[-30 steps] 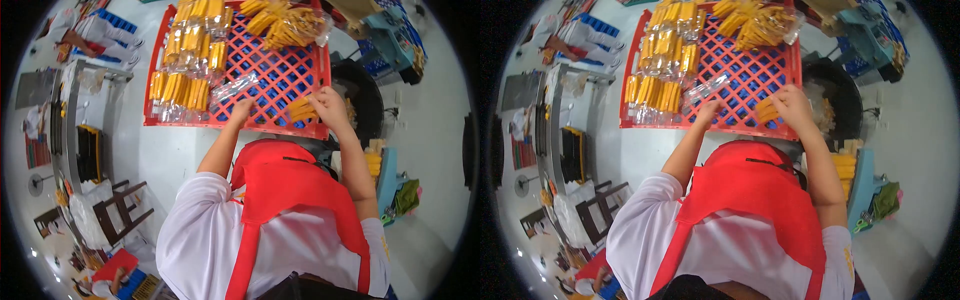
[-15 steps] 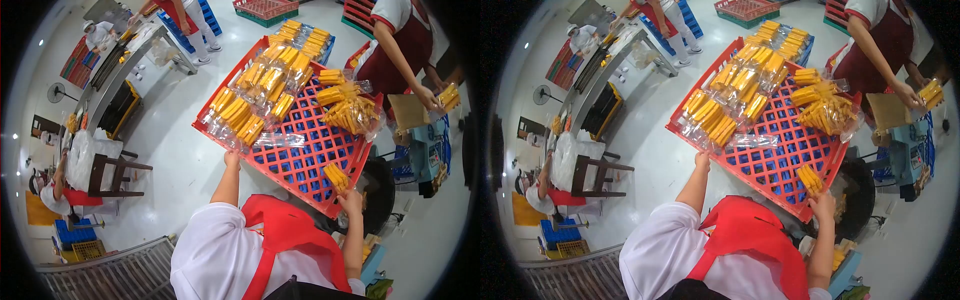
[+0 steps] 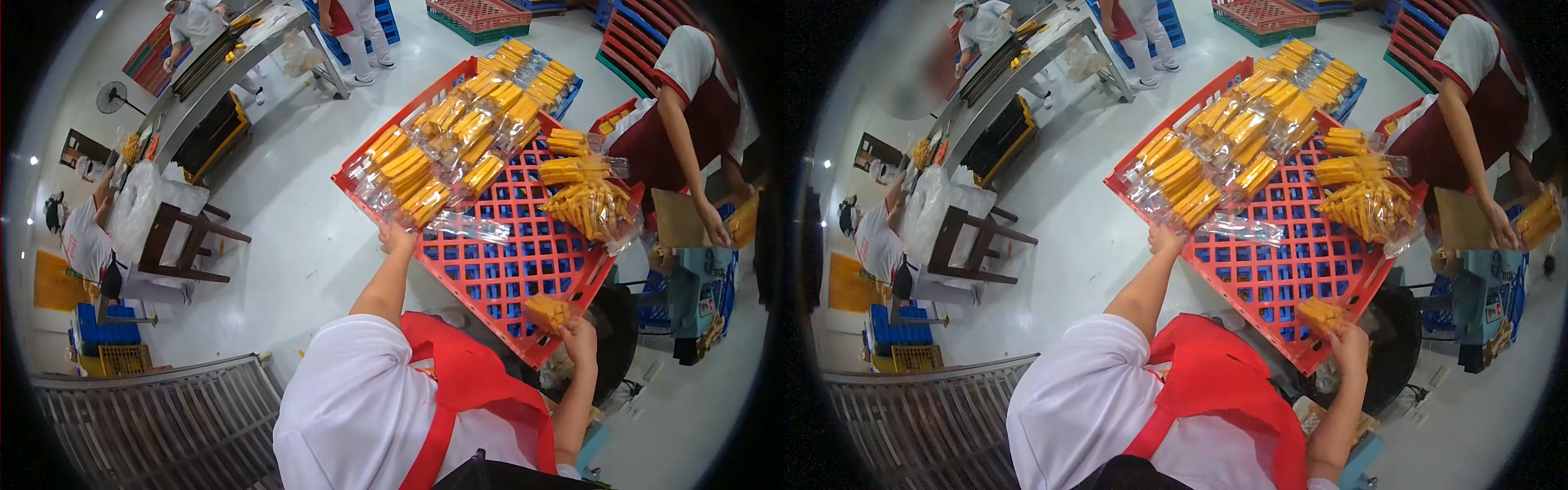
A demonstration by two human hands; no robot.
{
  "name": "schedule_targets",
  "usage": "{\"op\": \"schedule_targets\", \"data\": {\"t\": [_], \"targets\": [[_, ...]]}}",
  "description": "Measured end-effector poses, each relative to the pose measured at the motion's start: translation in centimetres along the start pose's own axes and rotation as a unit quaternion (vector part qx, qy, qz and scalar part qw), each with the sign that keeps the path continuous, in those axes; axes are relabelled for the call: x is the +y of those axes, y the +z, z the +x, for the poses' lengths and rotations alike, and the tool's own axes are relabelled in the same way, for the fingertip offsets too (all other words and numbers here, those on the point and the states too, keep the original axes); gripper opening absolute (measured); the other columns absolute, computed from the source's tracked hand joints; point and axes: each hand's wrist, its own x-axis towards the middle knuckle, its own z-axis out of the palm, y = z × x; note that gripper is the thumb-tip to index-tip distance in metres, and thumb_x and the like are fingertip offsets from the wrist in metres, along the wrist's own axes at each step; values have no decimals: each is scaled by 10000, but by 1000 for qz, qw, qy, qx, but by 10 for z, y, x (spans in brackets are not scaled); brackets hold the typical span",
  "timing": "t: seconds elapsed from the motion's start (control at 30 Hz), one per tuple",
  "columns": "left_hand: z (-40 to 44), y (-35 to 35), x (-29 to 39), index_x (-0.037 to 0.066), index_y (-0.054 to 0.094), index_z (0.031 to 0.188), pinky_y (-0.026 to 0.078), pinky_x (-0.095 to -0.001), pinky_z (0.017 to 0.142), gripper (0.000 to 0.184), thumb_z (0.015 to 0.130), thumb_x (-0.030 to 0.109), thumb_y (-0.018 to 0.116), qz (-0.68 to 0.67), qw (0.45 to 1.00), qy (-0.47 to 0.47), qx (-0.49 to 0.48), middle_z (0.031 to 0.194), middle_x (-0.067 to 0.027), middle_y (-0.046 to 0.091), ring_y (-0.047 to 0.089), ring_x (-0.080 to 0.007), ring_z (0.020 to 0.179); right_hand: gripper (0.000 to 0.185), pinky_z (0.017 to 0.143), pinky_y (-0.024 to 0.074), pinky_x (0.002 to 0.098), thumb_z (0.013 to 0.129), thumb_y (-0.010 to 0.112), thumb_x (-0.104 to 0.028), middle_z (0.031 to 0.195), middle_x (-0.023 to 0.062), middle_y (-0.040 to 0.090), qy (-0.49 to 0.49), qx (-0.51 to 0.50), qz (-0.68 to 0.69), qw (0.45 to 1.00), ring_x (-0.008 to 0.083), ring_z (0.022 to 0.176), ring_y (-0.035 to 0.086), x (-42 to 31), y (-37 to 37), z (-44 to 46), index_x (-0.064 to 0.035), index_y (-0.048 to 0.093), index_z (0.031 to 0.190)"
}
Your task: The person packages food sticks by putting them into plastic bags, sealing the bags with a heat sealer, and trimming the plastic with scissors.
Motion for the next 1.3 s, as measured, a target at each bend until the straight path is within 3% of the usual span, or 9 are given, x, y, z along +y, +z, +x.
{"op": "schedule_targets", "data": {"t": [0.27, 0.47, 0.53, 0.63, 0.87, 1.03, 1.1, 1.23, 1.3], "targets": [[13, 7, -15, 122, 375, 1217, 290, -490, 878, 571, 689, 135, 592, 160, 973, 154, 54, 1267, -165, 264, 292, -299, 1159, 120, 677, 424, 369, 676, 591, -101, 767, 152, 567, -43, 61, 80, 994, 314, 742, 544, -21, -11, -6, -16, 625, 753], [34, 18, -23, 130, 458, 1151, 303, -507, 839, 421, 739, 159, 539, 195, 933, 278, 120, 1155, -103, 420, 318, -273, 1147, 164, 647, 439, 302, 675, 605, -114, 781, 153, 591, 28, -109, 19, 993, 261, 734, 581, 2, 17, -30, 14, 622, 776], [39, 23, -29, 43, 612, 889, 329, -443, 779, 222, 741, 142, 479, 196, 888, 349, 226, 1023, -99, 530, 408, -270, 1019, 178, 612, 445, 318, 667, 612, -132, 736, 163, 597, 143, -207, 52, 966, 261, 674, 592, -12, 14, -35, 3, 625, 783], [49, 25, -30, 78, 624, 853, 331, -439, 768, 200, 737, 150, 477, 206, 882, 358, 226, 892, -80, 582, 450, -256, 972, 250, 677, 448, 363, 687, 615, -208, 786, 178, 601, 156, -197, 78, 965, 293, 749, 591, 11, 27, -42, -58, 622, 887], [21, -52, 51, 64, 627, 744, 433, -387, 637, 142, 727, 150, 515, 123, 863, 468, 145, 723, -149, 593, 573, -302, 705, 345, 713, 435, 363, 679, 616, -246, 867, 211, 576, 140, -164, 49, 975, 328, 843, 554, -13, -25, -41, -67, 596, 974], [-48, -119, 131, 47, 617, 819, 440, -342, 630, 159, 744, 180, 573, 156, 782, 596, -96, 773, -128, 602, 574, -278, 707, 390, 786, 411, 312, 730, 605, -243, 998, 167, 556, 3, 93, 173, 981, 261, 923, 542, -19, -53, -14, 0, 545, 1029], [-84, -145, 152, 15, 578, 798, 429, -276, 642, 84, 738, 73, 578, 86, 743, 599, -285, 729, -86, 580, 551, -246, 696, 420, 820, 394, 296, 762, 589, -241, 1061, 115, 534, -2, 177, 260, 949, 218, 955, 521, -36, -48, 6, -20, 497, 1108], [-164, -196, 192, 32, 577, 775, 409, -289, 697, 58, 719, 21, 571, 92, 587, 727, -345, 730, -69, 568, 544, -219, 724, 569, 737, 442, 405, 810, 486, -454, 1134, 128, 462, 158, -75, 791, 586, 262, 986, 484, -33, 9, 31, -106, 353, 1241], [-187, -203, 209, 42, 589, 756, 378, -319, 734, 71, 701, -1, 575, 112, 475, 821, -296, 746, -59, 565, 534, -207, 759, 584, 717, 465, 418, 806, 481, -462, 1139, 139, 468, 41, -138, 854, 500, 286, 956, 511, -52, 6, 11, -109, 339, 1250]]}}
